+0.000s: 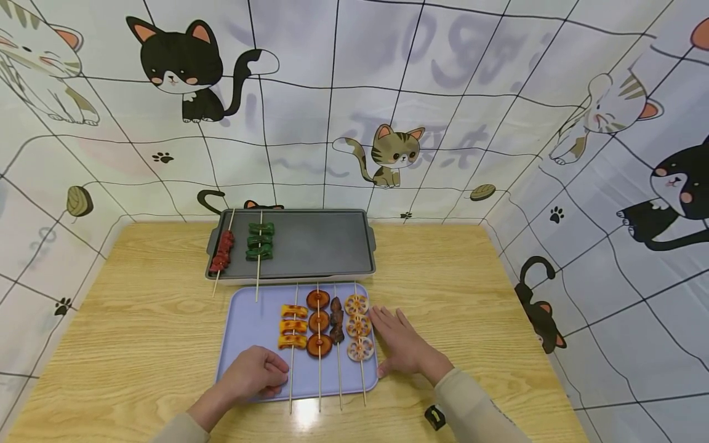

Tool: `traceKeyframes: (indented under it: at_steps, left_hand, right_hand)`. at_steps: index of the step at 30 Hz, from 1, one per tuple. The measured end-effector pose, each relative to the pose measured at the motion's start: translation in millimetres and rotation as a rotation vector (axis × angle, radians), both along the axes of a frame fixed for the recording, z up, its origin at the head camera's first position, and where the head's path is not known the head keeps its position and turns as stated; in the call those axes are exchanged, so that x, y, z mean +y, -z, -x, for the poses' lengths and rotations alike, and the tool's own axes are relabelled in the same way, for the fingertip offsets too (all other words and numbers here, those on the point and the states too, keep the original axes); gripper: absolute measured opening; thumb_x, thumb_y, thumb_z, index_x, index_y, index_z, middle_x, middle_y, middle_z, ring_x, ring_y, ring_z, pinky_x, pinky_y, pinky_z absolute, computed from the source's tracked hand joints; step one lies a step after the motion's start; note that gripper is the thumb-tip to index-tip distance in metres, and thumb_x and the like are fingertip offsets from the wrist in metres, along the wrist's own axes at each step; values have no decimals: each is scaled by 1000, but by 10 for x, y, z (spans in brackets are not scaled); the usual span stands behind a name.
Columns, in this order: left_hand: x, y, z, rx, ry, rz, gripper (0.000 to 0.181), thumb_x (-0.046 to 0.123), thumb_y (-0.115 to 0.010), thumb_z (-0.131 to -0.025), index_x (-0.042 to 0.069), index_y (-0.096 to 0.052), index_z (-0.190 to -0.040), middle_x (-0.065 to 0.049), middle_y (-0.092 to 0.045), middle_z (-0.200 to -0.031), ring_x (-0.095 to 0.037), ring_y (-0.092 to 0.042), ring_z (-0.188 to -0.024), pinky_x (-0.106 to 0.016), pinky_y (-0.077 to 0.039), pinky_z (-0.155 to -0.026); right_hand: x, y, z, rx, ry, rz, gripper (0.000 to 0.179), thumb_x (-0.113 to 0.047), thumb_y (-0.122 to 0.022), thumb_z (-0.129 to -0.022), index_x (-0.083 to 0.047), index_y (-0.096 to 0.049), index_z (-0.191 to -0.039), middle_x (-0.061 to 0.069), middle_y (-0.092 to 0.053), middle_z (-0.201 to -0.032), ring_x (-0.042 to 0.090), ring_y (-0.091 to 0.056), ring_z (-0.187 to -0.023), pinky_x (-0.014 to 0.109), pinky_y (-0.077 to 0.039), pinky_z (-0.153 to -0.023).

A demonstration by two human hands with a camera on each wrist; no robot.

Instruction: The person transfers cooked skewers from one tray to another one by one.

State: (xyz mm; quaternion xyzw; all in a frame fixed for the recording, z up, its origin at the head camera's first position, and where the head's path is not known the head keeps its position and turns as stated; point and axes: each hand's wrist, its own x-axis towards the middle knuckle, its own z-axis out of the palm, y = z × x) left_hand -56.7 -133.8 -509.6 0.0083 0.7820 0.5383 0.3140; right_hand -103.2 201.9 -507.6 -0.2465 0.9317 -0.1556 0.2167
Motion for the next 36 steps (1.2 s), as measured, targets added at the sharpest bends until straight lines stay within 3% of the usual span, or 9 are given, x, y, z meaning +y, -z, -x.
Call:
traceKeyframes:
  at_steps: [6,13,19,27,36]
  left_hand:
    - [-198,-131,106,0,10,-9,21,7,-67,-88,-10,-67,-101,-11,-73,-80,-12,-67,-65,-29,-61,-59]
    - [-414,-243,282,13,-122,25,30,7,-60,-95,-14,-59,-117,-18,-73,-98,-15,-69,-79,-30,-62,-67]
    - [-540,-289,424,39,-229,5,41,13,-50,-101,-14,-50,-132,-26,-65,-122,-18,-71,-95,-30,-62,-77]
    - [-534,-355,552,33,-317,-35,51,22,-48,-103,-11,-41,-141,-26,-59,-132,-13,-71,-98,-29,-61,-85]
    - [-480,-381,670,38,-322,-51,53,27,-46,-104,-10,-40,-142,-26,-56,-136,-8,-70,-98,-25,-60,-86]
  right_hand:
    - [7,-5,6,5,-1,3,123,-39,-87,-63,2,-15,-155,19,-17,-162,38,-15,-151,58,-6,-124]
    - [15,-6,-3,-1,6,5,123,-38,-87,-63,1,-14,-155,18,-16,-163,37,-14,-151,57,-5,-125]
    - [15,8,2,-4,6,-2,123,-39,-86,-65,0,-13,-155,18,-15,-163,37,-13,-151,56,-4,-125]
    - [11,54,20,-9,5,-21,124,-42,-86,-65,-1,-11,-156,16,-13,-164,36,-12,-152,55,-2,-125]
    - [3,34,11,-16,6,-31,123,-42,-85,-66,-1,-11,-156,17,-12,-164,36,-11,-152,55,-2,-125]
